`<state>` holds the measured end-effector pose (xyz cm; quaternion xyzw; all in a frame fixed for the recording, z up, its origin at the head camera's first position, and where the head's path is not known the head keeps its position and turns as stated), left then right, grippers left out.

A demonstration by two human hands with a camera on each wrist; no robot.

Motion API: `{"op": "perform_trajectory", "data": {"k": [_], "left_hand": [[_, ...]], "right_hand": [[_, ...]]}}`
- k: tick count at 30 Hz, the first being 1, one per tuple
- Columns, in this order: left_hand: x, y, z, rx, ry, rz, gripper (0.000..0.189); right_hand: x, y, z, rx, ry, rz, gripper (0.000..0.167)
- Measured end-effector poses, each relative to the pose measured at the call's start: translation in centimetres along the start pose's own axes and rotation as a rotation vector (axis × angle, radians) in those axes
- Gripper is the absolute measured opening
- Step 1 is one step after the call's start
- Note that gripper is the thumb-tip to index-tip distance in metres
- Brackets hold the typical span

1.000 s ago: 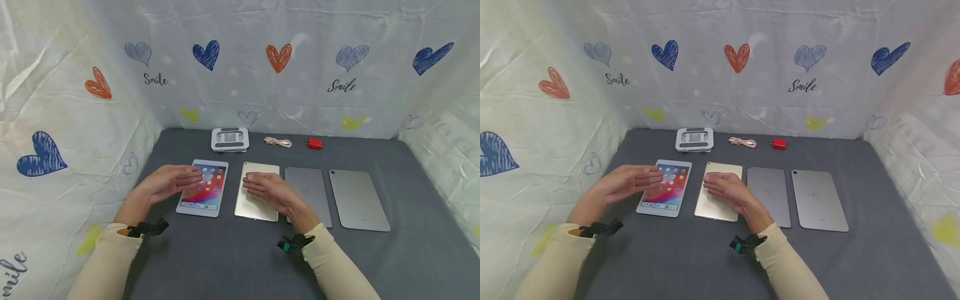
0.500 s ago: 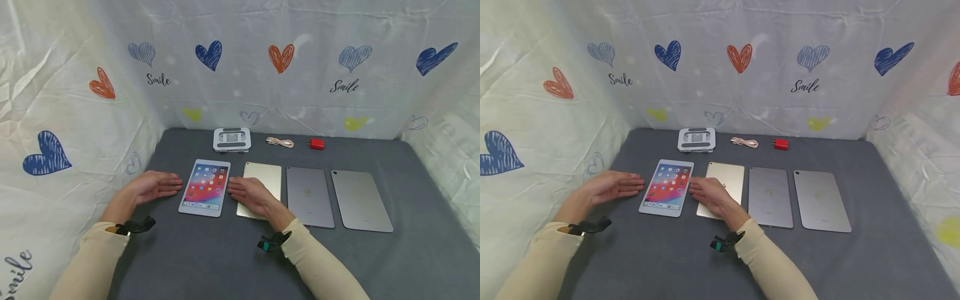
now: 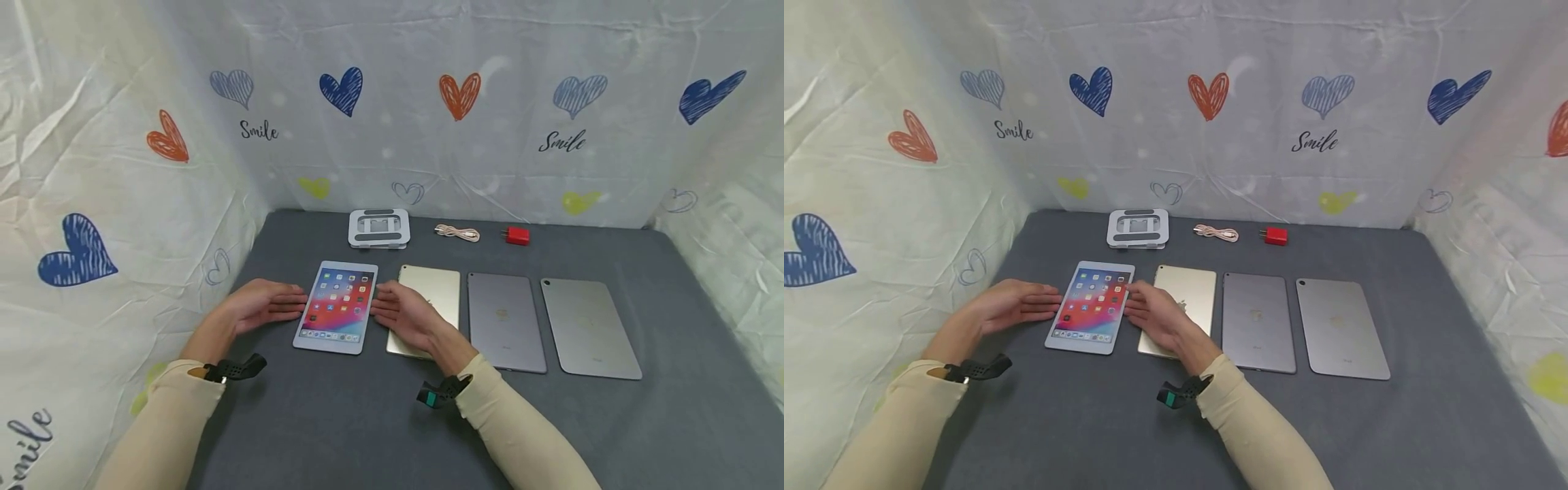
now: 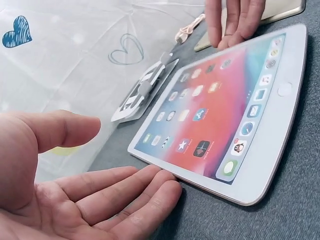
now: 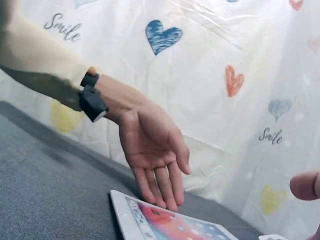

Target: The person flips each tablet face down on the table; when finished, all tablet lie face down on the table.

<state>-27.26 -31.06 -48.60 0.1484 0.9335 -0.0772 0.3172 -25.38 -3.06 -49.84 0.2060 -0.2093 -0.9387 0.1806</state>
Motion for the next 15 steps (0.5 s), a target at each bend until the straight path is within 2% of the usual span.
{"op": "perform_trajectory", "data": {"k": [3, 8, 15], "left_hand": [[0.2, 0.5, -0.2, 0.007, 0.0, 0.001, 0.061], [0.6, 2.1, -0.6, 0.004, -0.001, 0.028, 0.06], [1.7, 4.5, -0.8, -0.021, -0.004, 0.078, 0.056]], "right_hand": [[0.0, 0.5, 0.3, -0.023, -0.005, 0.048, 0.075], [0.1, 0.3, 0.9, -0.023, -0.023, 0.112, 0.07], [-0.6, -2.2, 1.7, -0.01, -0.02, 0.048, 0.073]]}}
Point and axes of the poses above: each hand's wrist, its own x-axis towards the middle knuckle, its own y-axis out of the palm, z = x × y, the point moved 8 cm from there along x, towards the middle knuckle, and after that the axes turned 6 degrees about -y, right-handed, at the moved point
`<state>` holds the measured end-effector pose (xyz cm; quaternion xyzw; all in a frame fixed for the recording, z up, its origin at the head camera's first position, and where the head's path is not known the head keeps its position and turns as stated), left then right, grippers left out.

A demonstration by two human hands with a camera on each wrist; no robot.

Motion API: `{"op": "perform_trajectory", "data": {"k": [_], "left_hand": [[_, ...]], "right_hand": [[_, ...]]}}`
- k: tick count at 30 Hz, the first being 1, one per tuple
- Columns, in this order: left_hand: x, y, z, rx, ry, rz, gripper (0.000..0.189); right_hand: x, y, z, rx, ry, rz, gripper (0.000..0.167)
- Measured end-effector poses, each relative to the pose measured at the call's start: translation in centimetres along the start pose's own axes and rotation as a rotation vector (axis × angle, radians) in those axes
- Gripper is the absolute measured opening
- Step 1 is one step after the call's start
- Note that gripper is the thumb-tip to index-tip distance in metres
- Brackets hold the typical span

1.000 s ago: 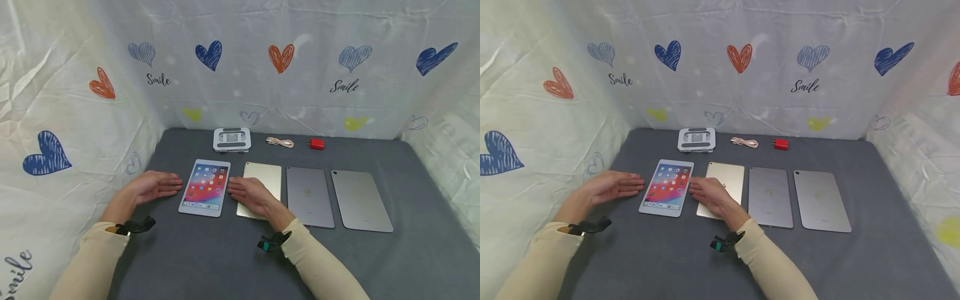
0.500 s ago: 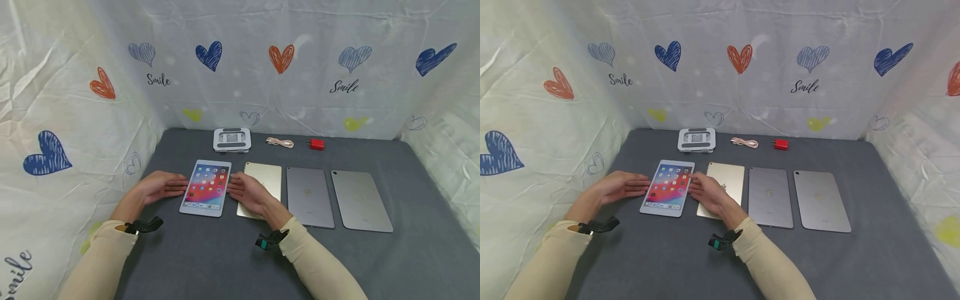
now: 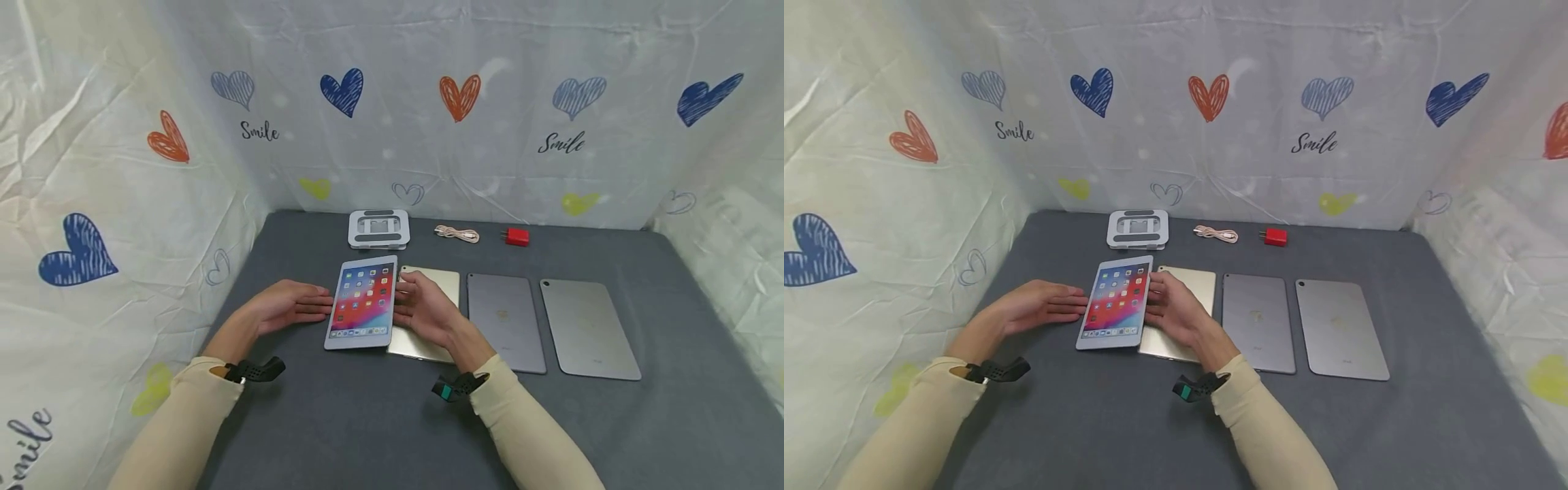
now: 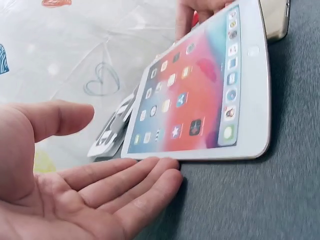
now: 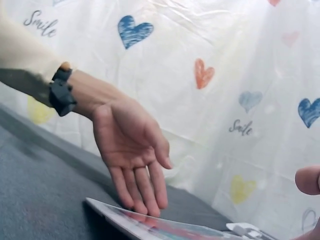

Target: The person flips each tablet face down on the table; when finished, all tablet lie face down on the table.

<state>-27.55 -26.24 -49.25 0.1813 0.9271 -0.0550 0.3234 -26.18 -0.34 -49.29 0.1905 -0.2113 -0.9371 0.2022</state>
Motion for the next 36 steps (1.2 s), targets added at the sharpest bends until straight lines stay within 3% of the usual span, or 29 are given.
{"op": "perform_trajectory", "data": {"k": [5, 10, 15, 19, 27, 36], "left_hand": [[0.3, 1.9, -1.3, -0.002, 0.037, 0.046, 0.059], [-0.8, 4.9, -3.9, 0.024, 0.107, 0.111, 0.06], [-2.5, 8.3, -6.6, 0.023, 0.161, 0.2, 0.058], [-3.3, 9.9, -8.3, 0.001, 0.185, 0.233, 0.054], [-3.3, 10.5, -10.1, -0.002, 0.196, 0.188, 0.052], [-3.9, 9.2, -10.8, -0.021, 0.209, 0.161, 0.05]], "right_hand": [[-1.0, -1.5, 0.7, -0.015, -0.017, -0.026, 0.072], [-2.2, -2.2, 1.9, -0.082, -0.067, -0.063, 0.068], [-3.2, -1.6, 3.2, -0.146, -0.113, -0.056, 0.064], [-3.6, -0.5, 4.0, -0.169, -0.125, -0.027, 0.061], [-3.0, 2.5, 5.2, -0.18, -0.155, 0.034, 0.055], [-1.9, 5.0, 5.8, -0.169, -0.184, 0.074, 0.053]]}}
Point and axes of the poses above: each hand's wrist, its own x-axis towards the middle knuckle, its own y-axis out of the palm, z = x × y, the point moved 8 cm from there along x, towards the middle knuckle, and after that the axes turned 6 degrees about -y, right-handed, at the moved point
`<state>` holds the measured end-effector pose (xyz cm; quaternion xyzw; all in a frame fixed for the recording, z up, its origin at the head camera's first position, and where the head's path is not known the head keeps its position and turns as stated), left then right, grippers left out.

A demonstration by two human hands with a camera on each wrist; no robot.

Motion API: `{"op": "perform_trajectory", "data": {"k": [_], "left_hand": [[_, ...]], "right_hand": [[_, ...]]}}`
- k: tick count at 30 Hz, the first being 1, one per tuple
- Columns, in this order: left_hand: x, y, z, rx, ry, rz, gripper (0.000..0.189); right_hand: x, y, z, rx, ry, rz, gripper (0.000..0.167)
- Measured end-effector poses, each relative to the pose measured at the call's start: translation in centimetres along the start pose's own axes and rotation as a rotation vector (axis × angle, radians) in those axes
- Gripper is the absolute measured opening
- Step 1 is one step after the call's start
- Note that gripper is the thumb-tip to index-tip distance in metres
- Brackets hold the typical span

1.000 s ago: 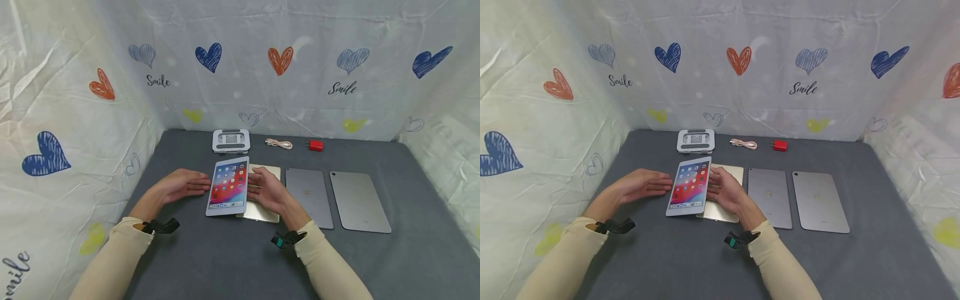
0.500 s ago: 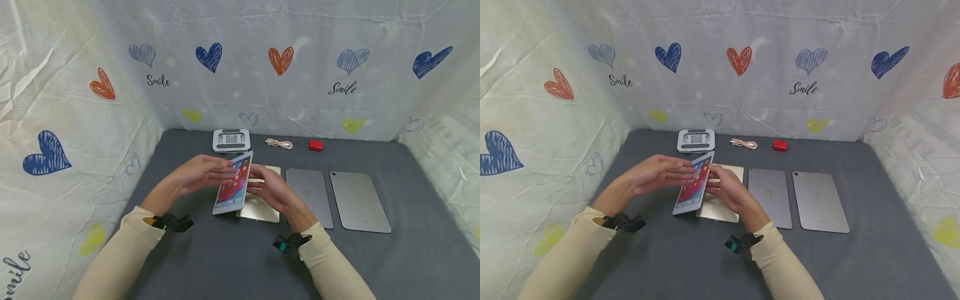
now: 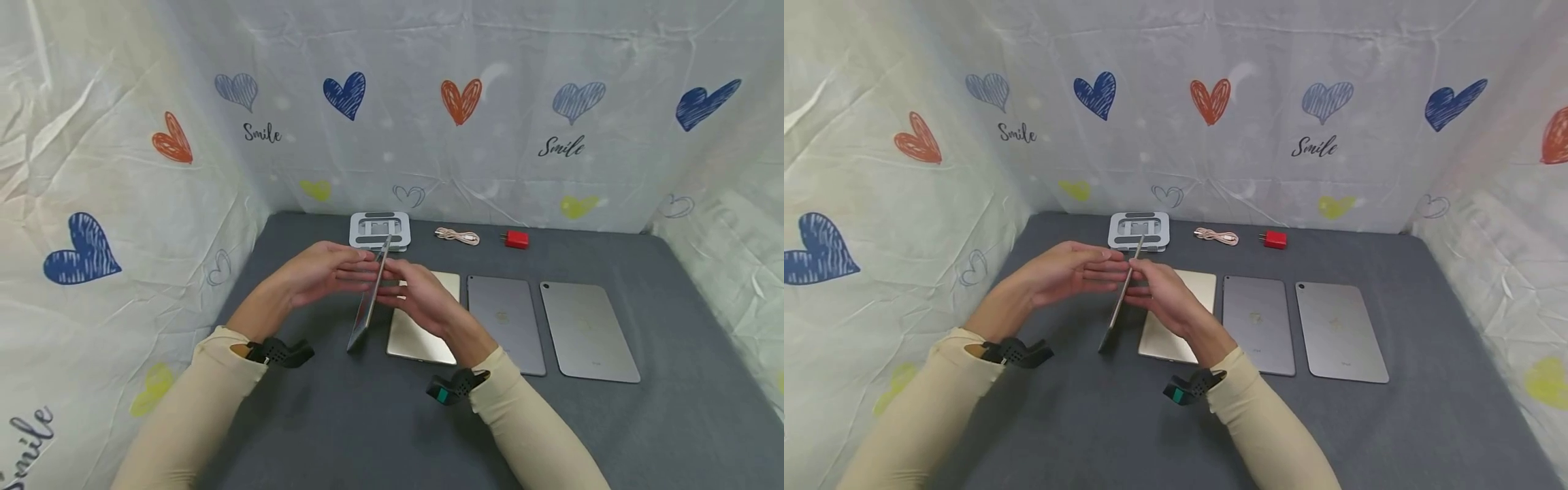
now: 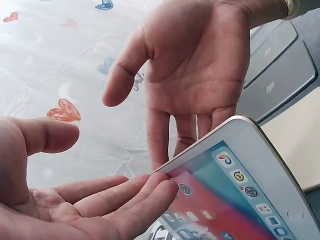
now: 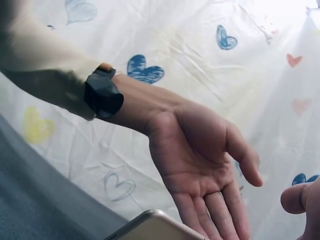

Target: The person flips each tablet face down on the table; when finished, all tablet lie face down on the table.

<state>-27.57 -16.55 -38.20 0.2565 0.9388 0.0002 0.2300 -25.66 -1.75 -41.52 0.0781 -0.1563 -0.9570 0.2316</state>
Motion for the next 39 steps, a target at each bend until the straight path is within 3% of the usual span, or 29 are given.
{"op": "perform_trajectory", "data": {"k": [11, 18, 28, 39], "left_hand": [[-1.1, -2.3, -0.5, 0.061, -0.02, -0.039, 0.053], [-2.0, -4.3, -0.7, 0.088, -0.033, -0.076, 0.056], [-3.2, -6.5, -0.6, 0.119, -0.048, -0.122, 0.058], [-3.4, -8.9, 1.0, 0.207, -0.1, -0.162, 0.06]], "right_hand": [[1.4, 1.6, -0.5, 0.027, 0.014, 0.018, 0.049], [1.9, 2.1, -1.1, -0.001, 0.033, 0.071, 0.06], [2.3, 1.5, -4.0, -0.022, 0.108, 0.067, 0.065], [2.1, 0.3, -7.1, -0.04, 0.193, 0.053, 0.069]]}}
Point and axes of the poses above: each hand's wrist, its own x-axis towards the middle knuckle, its own y-axis out of the palm, z = x × y, the point moved 8 cm from there along x, towards the middle knuckle, and after that the axes turned 6 degrees about -y, right-handed, at the moved point
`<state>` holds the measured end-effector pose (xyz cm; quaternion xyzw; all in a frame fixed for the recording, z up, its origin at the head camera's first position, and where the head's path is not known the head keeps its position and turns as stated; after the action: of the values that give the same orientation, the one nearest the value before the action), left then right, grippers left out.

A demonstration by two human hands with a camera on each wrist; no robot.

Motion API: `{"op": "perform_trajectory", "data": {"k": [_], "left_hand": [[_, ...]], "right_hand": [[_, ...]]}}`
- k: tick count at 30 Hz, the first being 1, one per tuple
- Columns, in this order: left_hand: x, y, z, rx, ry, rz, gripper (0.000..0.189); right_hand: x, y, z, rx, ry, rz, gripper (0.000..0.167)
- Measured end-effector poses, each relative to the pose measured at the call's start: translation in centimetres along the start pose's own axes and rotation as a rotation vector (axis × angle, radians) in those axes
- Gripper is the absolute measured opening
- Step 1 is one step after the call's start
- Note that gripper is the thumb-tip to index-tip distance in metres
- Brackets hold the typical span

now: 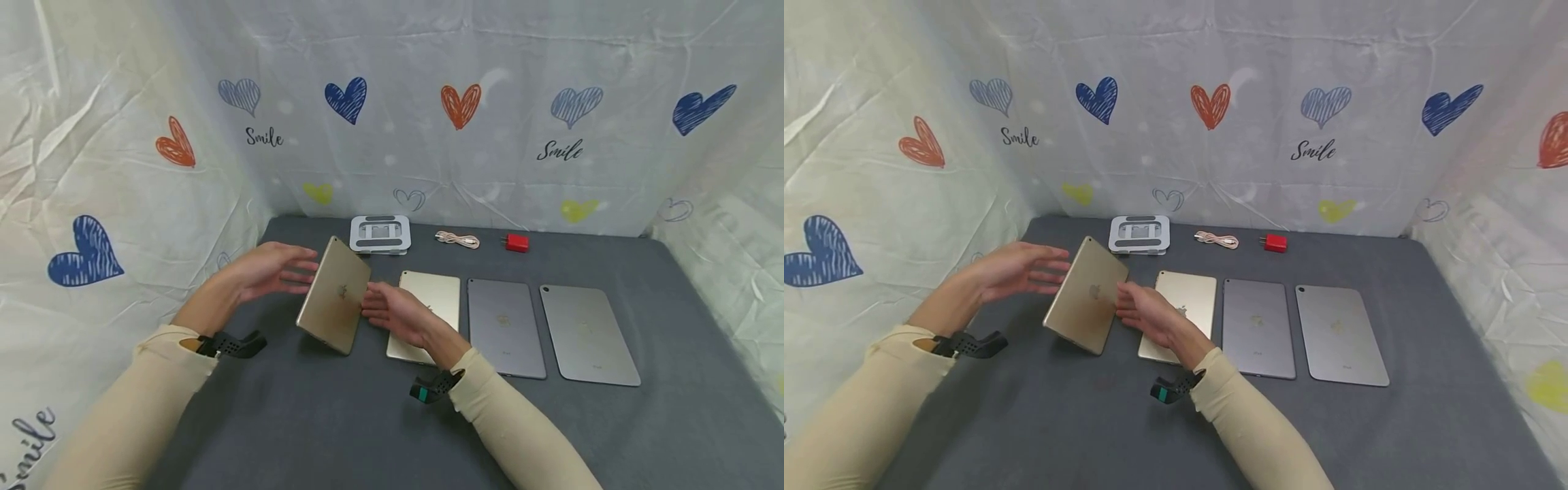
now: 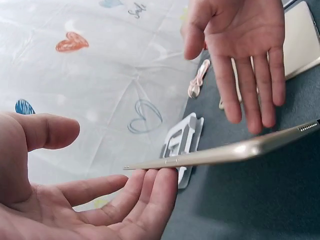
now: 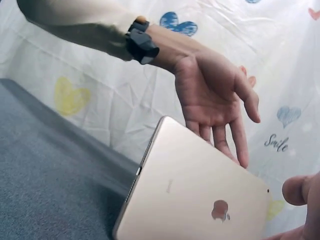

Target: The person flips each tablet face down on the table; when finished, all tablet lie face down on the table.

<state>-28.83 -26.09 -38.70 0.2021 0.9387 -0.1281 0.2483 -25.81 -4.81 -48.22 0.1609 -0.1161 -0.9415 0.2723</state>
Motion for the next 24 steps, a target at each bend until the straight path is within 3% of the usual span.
{"op": "perform_trajectory", "data": {"k": [6, 16, 24], "left_hand": [[1.0, -0.6, 1.9, -0.021, -0.044, -0.014, 0.046], [2.7, -1.2, 5.8, -0.135, -0.127, -0.043, 0.026], [4.4, -0.6, 7.6, -0.195, -0.2, -0.075, 0.027]], "right_hand": [[-0.3, -0.2, -0.7, 0.005, 0.003, -0.012, 0.067], [-1.0, -0.9, -0.8, 0.012, 0.003, -0.005, 0.07], [-1.6, -2.1, -0.8, 0.017, 0.001, -0.039, 0.07]]}}
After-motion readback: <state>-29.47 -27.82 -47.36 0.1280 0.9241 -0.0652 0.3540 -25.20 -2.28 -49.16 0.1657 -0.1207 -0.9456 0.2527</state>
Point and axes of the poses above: each hand's wrist, its own x-axis towards the middle knuckle, its own y-axis out of the palm, z = x × y, the point moved 8 cm from there along x, towards the middle knuckle, and after that the axes turned 6 degrees about -y, right-handed, at the moved point
